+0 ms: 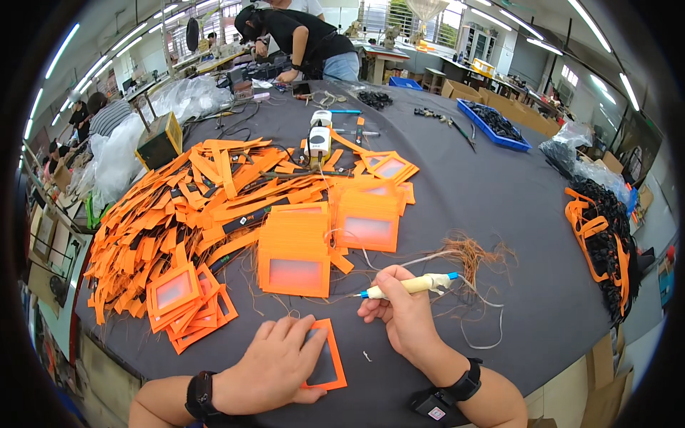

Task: The person uses a syringe-like tool to apply a substance along the edges of small orange rectangular frames. They handle the frames one by one, applying the substance to the perimeter, and then place the finished items into a stack on the table.

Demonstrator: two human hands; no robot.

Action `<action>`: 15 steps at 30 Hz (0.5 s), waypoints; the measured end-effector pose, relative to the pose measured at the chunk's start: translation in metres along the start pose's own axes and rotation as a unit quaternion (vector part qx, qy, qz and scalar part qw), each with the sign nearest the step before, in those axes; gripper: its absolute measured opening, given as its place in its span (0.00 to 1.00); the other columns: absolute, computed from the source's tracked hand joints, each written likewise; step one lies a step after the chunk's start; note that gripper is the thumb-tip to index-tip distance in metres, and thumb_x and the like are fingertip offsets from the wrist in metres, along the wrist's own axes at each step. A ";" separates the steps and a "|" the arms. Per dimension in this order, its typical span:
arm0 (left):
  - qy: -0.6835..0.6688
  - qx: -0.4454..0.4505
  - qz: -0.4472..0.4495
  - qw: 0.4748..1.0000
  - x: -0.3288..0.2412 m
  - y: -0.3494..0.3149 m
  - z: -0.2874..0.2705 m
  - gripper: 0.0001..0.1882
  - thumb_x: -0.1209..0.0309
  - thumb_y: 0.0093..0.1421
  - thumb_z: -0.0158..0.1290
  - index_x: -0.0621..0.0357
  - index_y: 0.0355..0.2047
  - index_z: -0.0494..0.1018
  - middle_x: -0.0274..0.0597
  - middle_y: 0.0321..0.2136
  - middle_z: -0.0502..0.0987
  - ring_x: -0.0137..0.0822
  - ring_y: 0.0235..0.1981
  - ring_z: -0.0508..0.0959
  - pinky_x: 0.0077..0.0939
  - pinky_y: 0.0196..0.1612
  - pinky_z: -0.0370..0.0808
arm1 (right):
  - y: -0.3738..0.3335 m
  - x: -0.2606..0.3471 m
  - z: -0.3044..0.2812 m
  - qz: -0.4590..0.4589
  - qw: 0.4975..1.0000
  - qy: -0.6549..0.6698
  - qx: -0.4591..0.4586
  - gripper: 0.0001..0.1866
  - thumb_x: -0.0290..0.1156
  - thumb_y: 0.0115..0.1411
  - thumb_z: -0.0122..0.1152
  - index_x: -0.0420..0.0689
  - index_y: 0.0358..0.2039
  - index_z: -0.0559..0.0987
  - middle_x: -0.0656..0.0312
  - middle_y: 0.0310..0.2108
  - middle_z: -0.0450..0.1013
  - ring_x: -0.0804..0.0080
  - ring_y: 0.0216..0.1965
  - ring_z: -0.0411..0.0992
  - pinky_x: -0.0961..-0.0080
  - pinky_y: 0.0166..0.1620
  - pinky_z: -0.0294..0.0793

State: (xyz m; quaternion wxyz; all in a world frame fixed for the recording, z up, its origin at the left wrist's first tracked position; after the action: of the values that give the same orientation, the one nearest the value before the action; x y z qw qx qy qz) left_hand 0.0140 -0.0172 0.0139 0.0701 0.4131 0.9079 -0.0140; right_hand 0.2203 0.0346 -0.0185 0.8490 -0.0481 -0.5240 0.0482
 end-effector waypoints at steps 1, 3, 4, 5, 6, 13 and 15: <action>0.022 -0.017 0.002 1.000 -0.002 -0.001 0.000 0.44 0.46 0.45 0.61 0.72 0.51 0.64 0.58 0.50 0.65 0.48 0.45 0.68 0.35 0.45 0.65 | -0.001 0.004 0.000 -0.010 1.000 -0.007 -0.002 0.07 0.32 0.62 0.52 0.43 0.31 0.69 0.62 0.20 0.71 0.72 0.23 0.75 0.80 0.25 0.73; 0.018 -0.027 -0.002 0.999 -0.005 -0.003 -0.005 0.44 0.51 0.43 0.63 0.69 0.53 0.63 0.57 0.49 0.67 0.48 0.47 0.68 0.34 0.45 0.66 | -0.004 0.017 0.004 -0.031 0.999 -0.027 -0.006 0.06 0.31 0.62 0.53 0.43 0.32 0.69 0.61 0.21 0.72 0.72 0.24 0.75 0.80 0.25 0.73; 0.020 -0.047 0.007 0.999 -0.004 -0.005 -0.010 0.44 0.49 0.42 0.63 0.69 0.52 0.65 0.57 0.47 0.68 0.47 0.45 0.69 0.35 0.43 0.66 | -0.008 0.024 0.007 -0.039 0.998 -0.041 -0.010 0.06 0.31 0.62 0.53 0.43 0.32 0.69 0.61 0.22 0.72 0.72 0.24 0.75 0.80 0.26 0.73; 0.022 -0.066 0.015 0.997 -0.003 -0.008 -0.014 0.44 0.47 0.40 0.63 0.68 0.51 0.67 0.57 0.45 0.69 0.46 0.43 0.70 0.35 0.41 0.65 | -0.012 0.032 0.010 -0.047 0.997 -0.055 -0.014 0.06 0.31 0.62 0.53 0.43 0.32 0.70 0.61 0.23 0.72 0.72 0.24 0.75 0.80 0.26 0.73; 0.028 -0.072 0.027 0.997 -0.002 -0.009 -0.008 0.44 0.48 0.40 0.63 0.68 0.52 0.66 0.56 0.46 0.69 0.47 0.45 0.70 0.37 0.42 0.65 | -0.014 0.038 0.012 -0.057 0.996 -0.065 -0.008 0.05 0.29 0.62 0.52 0.41 0.35 0.70 0.59 0.25 0.73 0.71 0.25 0.76 0.80 0.27 0.74; -0.353 -0.143 0.056 0.923 0.022 0.006 -0.018 0.44 0.56 0.47 0.62 0.65 0.60 0.57 0.54 0.53 0.65 0.47 0.56 0.65 0.33 0.53 0.66 | -0.047 0.066 0.027 -0.207 0.948 -0.240 0.030 0.12 0.32 0.65 0.49 0.37 0.44 0.68 0.52 0.30 0.76 0.68 0.27 0.77 0.78 0.30 0.77; -0.752 -0.008 -0.034 0.658 0.031 0.013 -0.021 0.42 0.56 0.54 0.57 0.60 0.63 0.51 0.50 0.60 0.59 0.44 0.62 0.60 0.38 0.61 0.61 | -0.043 0.050 0.018 -0.266 0.920 -0.285 0.031 0.16 0.37 0.66 0.49 0.37 0.46 0.66 0.53 0.31 0.76 0.69 0.30 0.77 0.78 0.32 0.77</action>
State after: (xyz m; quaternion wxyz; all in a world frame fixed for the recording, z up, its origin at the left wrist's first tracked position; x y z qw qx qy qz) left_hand 0.0014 0.0162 0.0305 0.7318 0.2302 0.5586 -0.3154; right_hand 0.2282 -0.0009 0.0393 0.6460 0.1351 -0.7359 -0.1514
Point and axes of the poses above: each hand's wrist, its own y-axis towards the middle knuckle, its own z-axis out of the palm, x = y × z, the point moved 2 cm from there along y, towards the middle knuckle
